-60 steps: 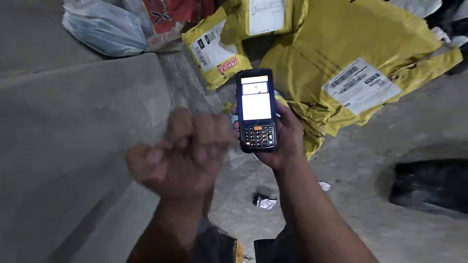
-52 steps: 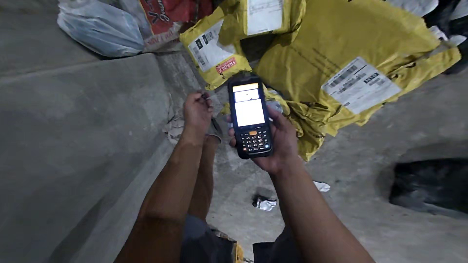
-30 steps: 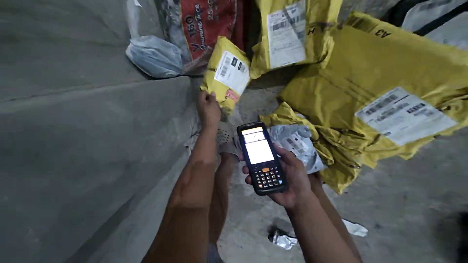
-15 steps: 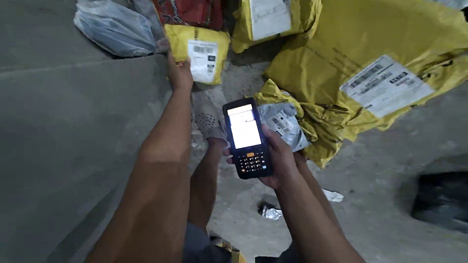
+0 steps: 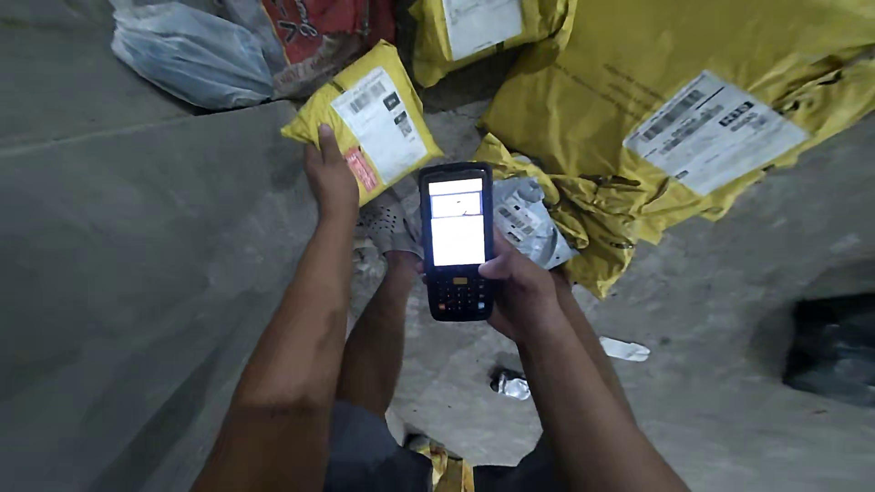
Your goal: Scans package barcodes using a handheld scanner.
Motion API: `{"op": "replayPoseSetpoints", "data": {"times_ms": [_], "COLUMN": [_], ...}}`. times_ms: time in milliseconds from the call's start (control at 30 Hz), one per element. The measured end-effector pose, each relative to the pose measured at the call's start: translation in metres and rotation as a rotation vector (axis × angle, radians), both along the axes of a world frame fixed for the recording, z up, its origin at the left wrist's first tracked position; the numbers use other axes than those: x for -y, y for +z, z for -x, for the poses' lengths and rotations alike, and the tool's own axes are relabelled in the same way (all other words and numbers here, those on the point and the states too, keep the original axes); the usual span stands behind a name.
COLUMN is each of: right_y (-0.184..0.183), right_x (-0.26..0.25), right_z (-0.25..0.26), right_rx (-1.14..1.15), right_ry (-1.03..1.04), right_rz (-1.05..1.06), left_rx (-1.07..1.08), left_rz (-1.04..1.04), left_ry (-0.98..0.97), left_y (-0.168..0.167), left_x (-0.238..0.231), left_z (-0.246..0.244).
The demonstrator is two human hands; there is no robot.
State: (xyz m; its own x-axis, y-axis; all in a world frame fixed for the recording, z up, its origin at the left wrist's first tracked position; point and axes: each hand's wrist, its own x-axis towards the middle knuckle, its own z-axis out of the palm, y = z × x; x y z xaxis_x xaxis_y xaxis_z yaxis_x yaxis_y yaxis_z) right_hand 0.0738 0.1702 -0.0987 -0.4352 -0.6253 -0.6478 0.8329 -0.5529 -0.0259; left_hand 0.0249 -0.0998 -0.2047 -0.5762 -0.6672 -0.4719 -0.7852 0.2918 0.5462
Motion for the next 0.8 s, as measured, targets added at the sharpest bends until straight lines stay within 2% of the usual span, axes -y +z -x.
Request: {"op": "replayPoseSetpoints", "data": {"times_ms": [133,200,267,367,533,700,800], "right_y": [-0.002,-0.005,-0.006,-0.006,-0.008,-0.007,-0.004], "right_x": [-0.004,-0.006,-0.007,-0.01,-0.013,-0.012,-0.011], "right_z": [-0.003,-0.005,-0.006,-0.008,-0.015,-0.014,-0.011], "right_rx": [-0.019,-0.024,-0.011,0.013,0.015,0.02,-0.035], "right_ry": [-0.001,-0.008,-0.011,0.005,0.001,0.047,0.123], "right_rz": [-0.012,-0.011,-0.025,-0.055,-0.036,-0.081,-0.181], "left_rx": [0.081,0.053,0.052,0.127,0.169,0.121,0.06], "left_rz": [-0.031,-0.009,0.017,0.003,-0.108,-0.102,-0.059], "left_ry": [0.119,0.256,0.353,0.409,0.353,0.347,0.291], "left_y": [0.084,0.101,0.101,0.084,0.061,0.062,0.067], "left_x": [-0.041,-0.057,-0.067,-0.072,-0.069,-0.068,-0.065], "left_z": [-0.048,-0.066,-0.079,-0.088,-0.085,-0.073,-0.064]}}
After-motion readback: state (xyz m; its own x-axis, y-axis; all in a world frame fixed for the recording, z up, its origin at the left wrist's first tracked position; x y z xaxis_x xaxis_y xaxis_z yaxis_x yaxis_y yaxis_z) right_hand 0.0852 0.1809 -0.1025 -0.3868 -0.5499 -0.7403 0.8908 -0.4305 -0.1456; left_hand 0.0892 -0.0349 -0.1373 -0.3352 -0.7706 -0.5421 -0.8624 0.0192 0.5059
